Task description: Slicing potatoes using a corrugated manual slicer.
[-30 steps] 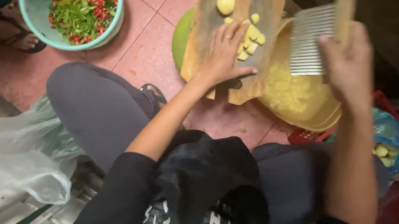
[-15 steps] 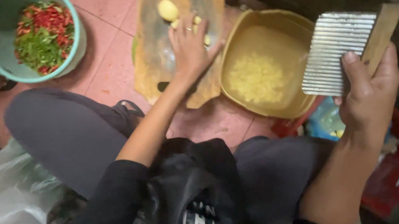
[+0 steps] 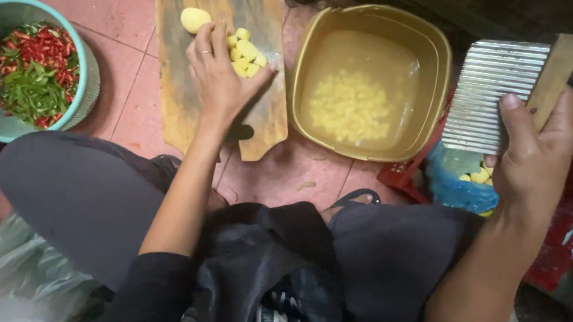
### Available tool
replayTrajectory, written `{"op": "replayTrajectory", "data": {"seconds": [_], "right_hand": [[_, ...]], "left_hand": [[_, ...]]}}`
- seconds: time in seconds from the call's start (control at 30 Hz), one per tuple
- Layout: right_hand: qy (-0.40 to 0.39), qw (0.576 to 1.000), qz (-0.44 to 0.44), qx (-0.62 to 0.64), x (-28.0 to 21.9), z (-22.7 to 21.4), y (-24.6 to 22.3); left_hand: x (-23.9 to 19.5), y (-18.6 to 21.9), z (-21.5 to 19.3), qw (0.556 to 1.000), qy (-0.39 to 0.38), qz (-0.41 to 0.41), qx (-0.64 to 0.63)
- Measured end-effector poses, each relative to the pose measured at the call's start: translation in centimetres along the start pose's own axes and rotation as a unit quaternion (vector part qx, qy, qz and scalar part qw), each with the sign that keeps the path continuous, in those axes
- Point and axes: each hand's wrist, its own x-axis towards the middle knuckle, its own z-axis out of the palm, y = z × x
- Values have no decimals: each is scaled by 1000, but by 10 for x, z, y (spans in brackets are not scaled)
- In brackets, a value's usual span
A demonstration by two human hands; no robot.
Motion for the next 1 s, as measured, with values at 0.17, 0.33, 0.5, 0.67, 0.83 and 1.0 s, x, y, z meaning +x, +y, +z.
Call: {"op": "replayTrajectory", "data": {"seconds": [0.17, 0.33, 0.5, 0.67, 0.83, 1.0], "right_hand": [[-44, 997, 0, -66, 24, 33, 26], [-117, 970, -132, -167, 51, 144, 102], [-191, 979, -8, -68, 78, 206, 135], [-200, 979, 31, -35, 96, 220, 157], [-240, 968, 54, -43, 101, 223, 153], [-242, 967, 57, -51, 100, 234, 156]], "left_hand": [[4, -5, 3, 999, -31, 36, 25], [-1, -35, 20, 989, -54, 6, -136], [8, -52, -5, 968, -66, 9, -241], [16, -42, -36, 963, -112, 183, -165], [5, -69, 19, 894, -95, -51, -434], [9, -65, 35, 833, -61, -148, -530]]}}
